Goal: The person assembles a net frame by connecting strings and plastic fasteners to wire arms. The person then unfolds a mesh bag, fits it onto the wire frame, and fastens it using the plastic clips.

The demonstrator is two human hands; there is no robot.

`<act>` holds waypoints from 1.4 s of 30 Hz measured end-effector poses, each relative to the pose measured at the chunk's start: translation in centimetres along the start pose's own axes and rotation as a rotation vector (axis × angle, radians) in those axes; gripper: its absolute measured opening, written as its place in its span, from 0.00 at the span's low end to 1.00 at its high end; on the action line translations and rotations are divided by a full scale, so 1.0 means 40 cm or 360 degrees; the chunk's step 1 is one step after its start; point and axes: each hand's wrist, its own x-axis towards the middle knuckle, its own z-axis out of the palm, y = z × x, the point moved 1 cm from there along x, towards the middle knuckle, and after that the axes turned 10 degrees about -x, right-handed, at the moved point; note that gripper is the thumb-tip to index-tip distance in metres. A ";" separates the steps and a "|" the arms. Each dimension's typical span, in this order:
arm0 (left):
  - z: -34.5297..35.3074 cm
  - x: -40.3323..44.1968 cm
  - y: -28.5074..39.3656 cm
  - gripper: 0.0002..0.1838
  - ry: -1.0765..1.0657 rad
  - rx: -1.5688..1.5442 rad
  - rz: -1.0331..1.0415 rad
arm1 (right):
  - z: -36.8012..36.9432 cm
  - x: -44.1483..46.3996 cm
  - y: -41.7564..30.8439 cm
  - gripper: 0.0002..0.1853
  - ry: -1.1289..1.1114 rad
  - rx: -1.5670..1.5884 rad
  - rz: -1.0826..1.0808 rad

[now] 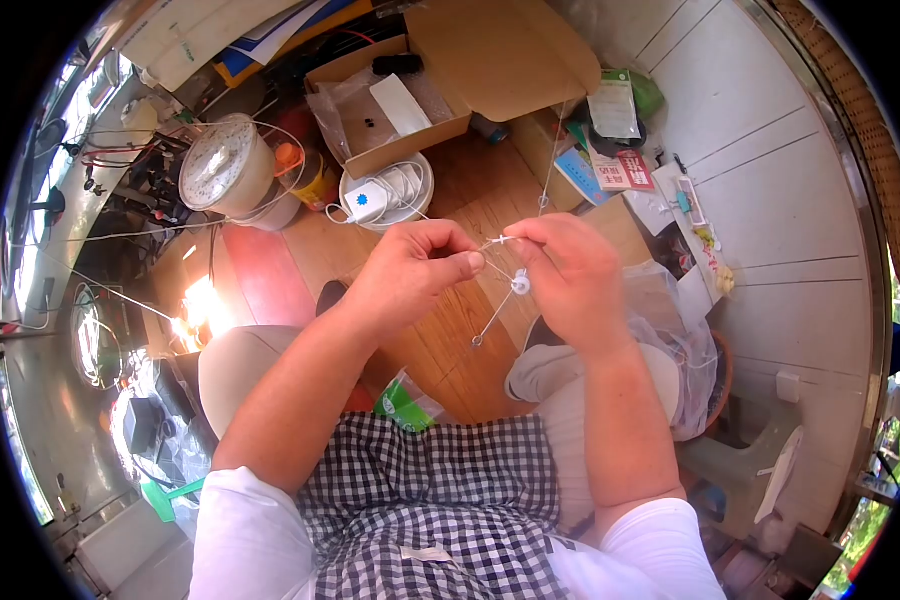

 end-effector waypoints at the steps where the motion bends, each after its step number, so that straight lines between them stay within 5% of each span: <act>1: 0.000 0.001 -0.002 0.06 0.0006 0.0001 -0.0004 | -0.002 0.002 -0.001 0.04 -0.0013 0.0019 0.0002; 14: 0.033 0.010 0.000 0.13 0.0043 -0.0019 0.0190 | 0.003 0.003 0.004 0.10 -0.0086 0.0299 -0.0003; 23: 0.023 0.001 0.003 0.10 0.0155 -0.0151 0.0295 | -0.008 -0.001 0.043 0.15 -0.0082 0.0327 0.0424; 29: 0.019 0.002 -0.003 0.10 0.0164 -0.0099 0.0364 | -0.008 -0.022 0.088 0.17 -0.0703 -0.0394 0.0600; 42: 0.025 -0.013 0.007 0.08 0.0126 -0.0173 0.0477 | 0.077 -0.063 0.131 0.24 -0.1269 -0.0851 0.0692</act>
